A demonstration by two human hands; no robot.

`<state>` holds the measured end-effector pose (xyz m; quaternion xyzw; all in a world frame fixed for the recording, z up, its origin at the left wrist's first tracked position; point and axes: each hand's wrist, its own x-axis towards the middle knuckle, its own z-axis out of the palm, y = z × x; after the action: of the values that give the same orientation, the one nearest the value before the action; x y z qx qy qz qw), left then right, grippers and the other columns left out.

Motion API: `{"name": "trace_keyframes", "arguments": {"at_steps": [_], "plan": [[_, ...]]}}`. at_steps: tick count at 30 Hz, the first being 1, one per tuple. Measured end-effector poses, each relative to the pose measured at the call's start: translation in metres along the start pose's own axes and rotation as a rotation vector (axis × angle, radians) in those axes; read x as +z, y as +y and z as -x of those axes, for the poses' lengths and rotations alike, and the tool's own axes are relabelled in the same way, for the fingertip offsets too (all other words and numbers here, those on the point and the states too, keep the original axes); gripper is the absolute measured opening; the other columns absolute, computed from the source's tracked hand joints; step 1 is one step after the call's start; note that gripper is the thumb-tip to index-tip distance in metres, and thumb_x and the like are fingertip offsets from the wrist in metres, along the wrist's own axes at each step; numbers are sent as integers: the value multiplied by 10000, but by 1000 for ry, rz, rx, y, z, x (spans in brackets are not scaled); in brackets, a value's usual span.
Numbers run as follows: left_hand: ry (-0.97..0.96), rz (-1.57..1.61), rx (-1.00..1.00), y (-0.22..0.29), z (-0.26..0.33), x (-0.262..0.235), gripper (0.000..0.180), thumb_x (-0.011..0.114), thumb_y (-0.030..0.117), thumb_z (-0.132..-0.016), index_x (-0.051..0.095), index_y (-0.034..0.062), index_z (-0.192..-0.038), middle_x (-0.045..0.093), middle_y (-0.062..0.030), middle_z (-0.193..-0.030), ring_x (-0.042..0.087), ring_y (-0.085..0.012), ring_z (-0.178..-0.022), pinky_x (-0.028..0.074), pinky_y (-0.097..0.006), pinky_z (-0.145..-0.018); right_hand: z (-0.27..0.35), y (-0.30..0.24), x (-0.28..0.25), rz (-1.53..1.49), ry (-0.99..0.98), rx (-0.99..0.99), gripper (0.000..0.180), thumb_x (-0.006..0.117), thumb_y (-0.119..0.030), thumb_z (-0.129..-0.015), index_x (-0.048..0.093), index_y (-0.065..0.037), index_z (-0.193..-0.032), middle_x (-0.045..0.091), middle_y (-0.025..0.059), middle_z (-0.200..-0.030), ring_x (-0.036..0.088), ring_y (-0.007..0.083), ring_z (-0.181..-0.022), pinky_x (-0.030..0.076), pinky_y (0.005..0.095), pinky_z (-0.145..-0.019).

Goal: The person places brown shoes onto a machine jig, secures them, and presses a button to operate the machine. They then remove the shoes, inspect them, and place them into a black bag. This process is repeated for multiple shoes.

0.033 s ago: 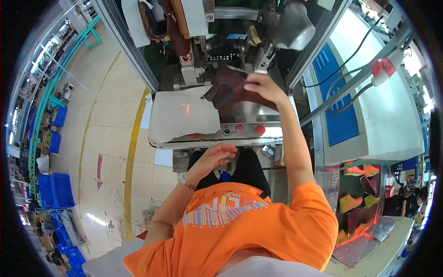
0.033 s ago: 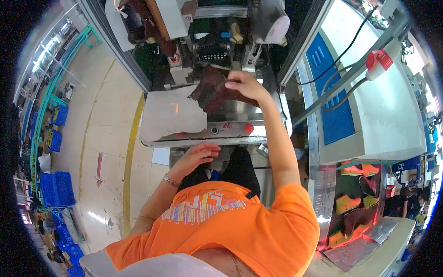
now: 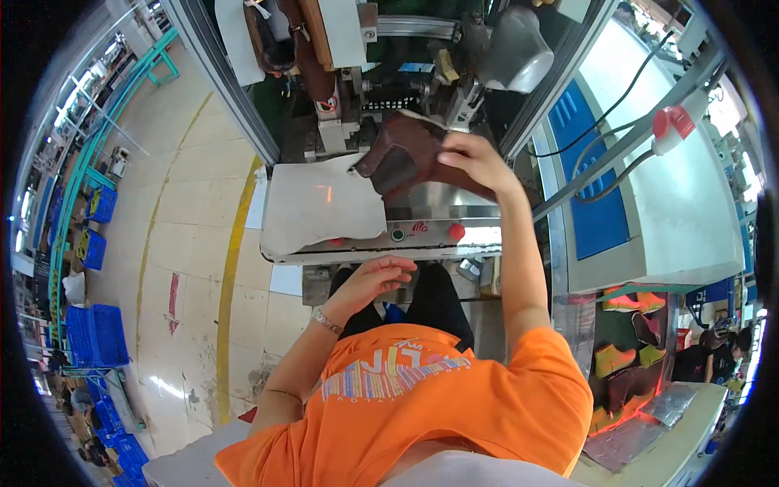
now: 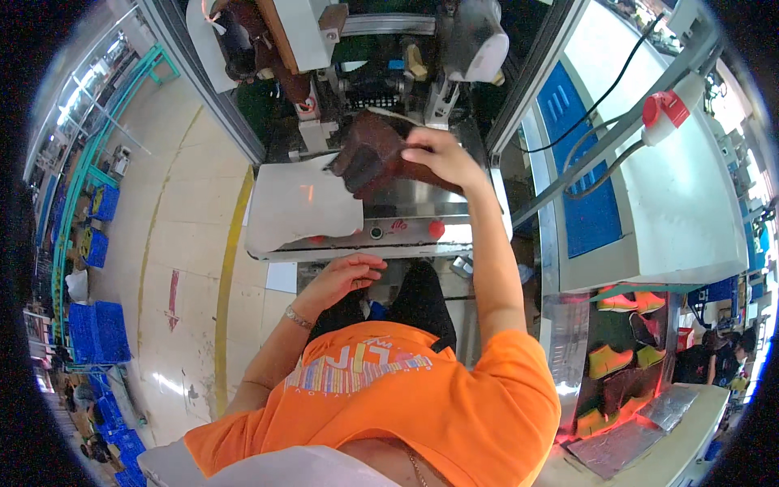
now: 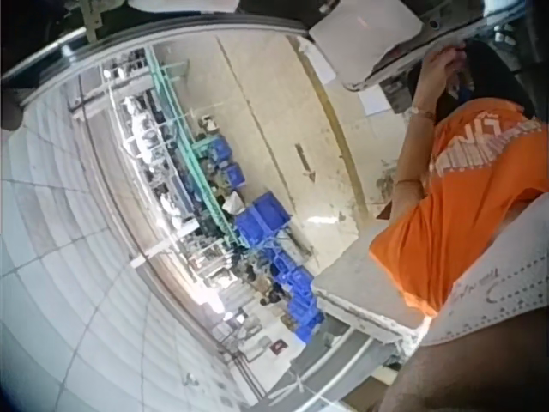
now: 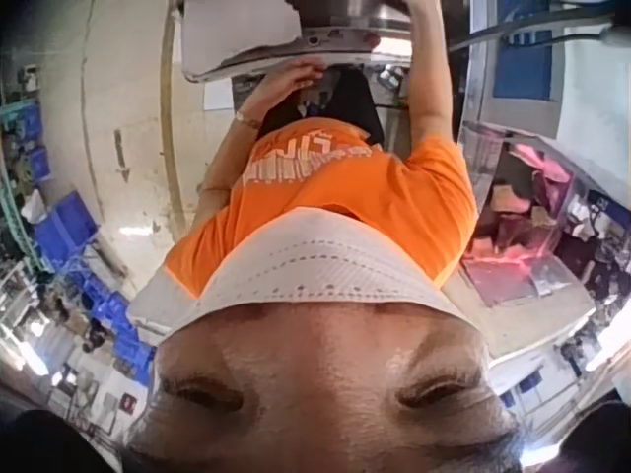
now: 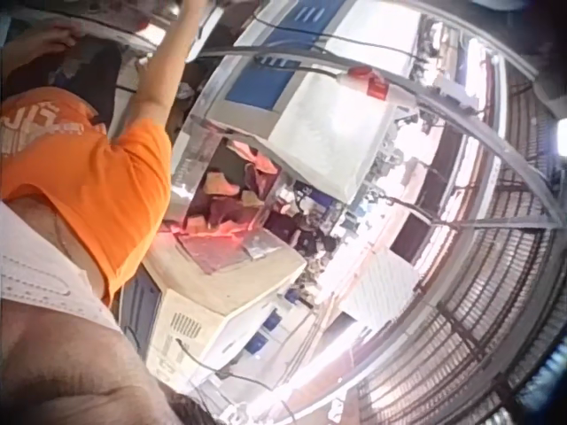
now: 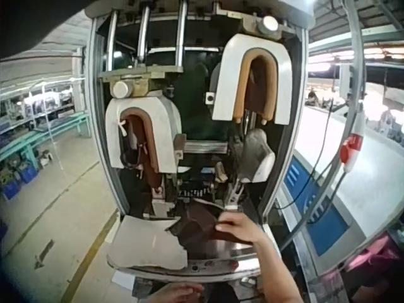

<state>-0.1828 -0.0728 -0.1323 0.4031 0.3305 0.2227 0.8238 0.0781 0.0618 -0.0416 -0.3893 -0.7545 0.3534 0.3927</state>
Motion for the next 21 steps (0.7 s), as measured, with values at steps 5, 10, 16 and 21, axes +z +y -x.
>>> {"name": "trace_keyframes", "arguments": {"at_steps": [5,10,16,21], "plan": [[116,68,347,62,-40,41,349,451,261,-906,461,73,-1200,512,-15,-1166,483,-86,-1017,388,-280,-865,64,-39,-40,-798,294,-59,96,626,-91,-795,549,-50,-834,595,-1,-838,541,78,-778,413,212,-721],[-149,78,570,131,-66,80,299,467,272,-914,491,50,-1113,546,9,-1012,495,-81,-941,379,-263,-870,85,-26,-20,-1099,469,58,283,718,-200,-717,546,-63,-896,617,17,-903,576,87,-774,454,210,-673],[-210,-85,715,177,-81,91,132,541,172,-874,562,57,-936,567,22,-912,498,-51,-847,383,-206,-766,91,-47,-73,-930,432,124,415,770,-300,-653,563,-35,-895,616,13,-852,575,86,-707,465,222,-616],[-113,-74,856,218,-107,101,106,529,168,-880,567,78,-920,567,53,-874,495,-34,-770,386,-202,-728,50,-86,-126,-665,386,-91,224,651,-196,-787,589,-26,-919,611,15,-816,567,94,-705,460,225,-643]]}}
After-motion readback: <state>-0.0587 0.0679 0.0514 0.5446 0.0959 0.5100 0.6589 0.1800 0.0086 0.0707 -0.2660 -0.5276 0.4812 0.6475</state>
